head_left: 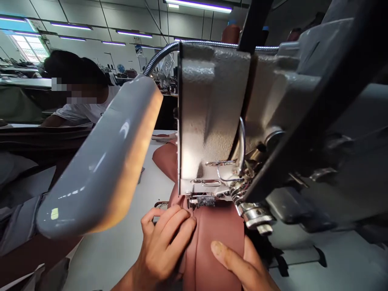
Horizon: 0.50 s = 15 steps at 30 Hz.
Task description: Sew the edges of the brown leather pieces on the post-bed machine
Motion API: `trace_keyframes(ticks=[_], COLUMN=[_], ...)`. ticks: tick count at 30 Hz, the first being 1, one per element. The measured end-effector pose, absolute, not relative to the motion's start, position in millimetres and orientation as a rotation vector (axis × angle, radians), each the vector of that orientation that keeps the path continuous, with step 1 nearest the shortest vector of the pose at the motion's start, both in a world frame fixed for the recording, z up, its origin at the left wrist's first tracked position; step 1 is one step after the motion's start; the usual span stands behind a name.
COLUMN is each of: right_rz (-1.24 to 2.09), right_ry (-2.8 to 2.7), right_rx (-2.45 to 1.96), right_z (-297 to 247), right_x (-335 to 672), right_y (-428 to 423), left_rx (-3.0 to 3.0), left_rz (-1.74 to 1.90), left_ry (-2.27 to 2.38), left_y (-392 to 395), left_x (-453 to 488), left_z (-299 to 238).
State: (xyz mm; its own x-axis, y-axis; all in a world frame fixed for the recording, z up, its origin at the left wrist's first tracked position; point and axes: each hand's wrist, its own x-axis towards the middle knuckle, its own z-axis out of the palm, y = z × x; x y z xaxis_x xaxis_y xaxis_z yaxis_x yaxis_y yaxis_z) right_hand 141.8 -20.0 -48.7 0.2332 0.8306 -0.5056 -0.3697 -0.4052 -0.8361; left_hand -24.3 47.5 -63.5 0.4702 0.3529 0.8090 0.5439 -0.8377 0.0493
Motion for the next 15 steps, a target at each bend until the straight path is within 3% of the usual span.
trace_keyframes(ticks=[15], right_rz=[1.172], right_ry=[-1.017], right_rx=[-1.353], right_z=[-48], right_x=[163], right_y=[9], left_rx=[-2.426], left_rz=[-1.374], left_ry=[-0.645], left_y=[53], left_x=[-29], left_z=[-82])
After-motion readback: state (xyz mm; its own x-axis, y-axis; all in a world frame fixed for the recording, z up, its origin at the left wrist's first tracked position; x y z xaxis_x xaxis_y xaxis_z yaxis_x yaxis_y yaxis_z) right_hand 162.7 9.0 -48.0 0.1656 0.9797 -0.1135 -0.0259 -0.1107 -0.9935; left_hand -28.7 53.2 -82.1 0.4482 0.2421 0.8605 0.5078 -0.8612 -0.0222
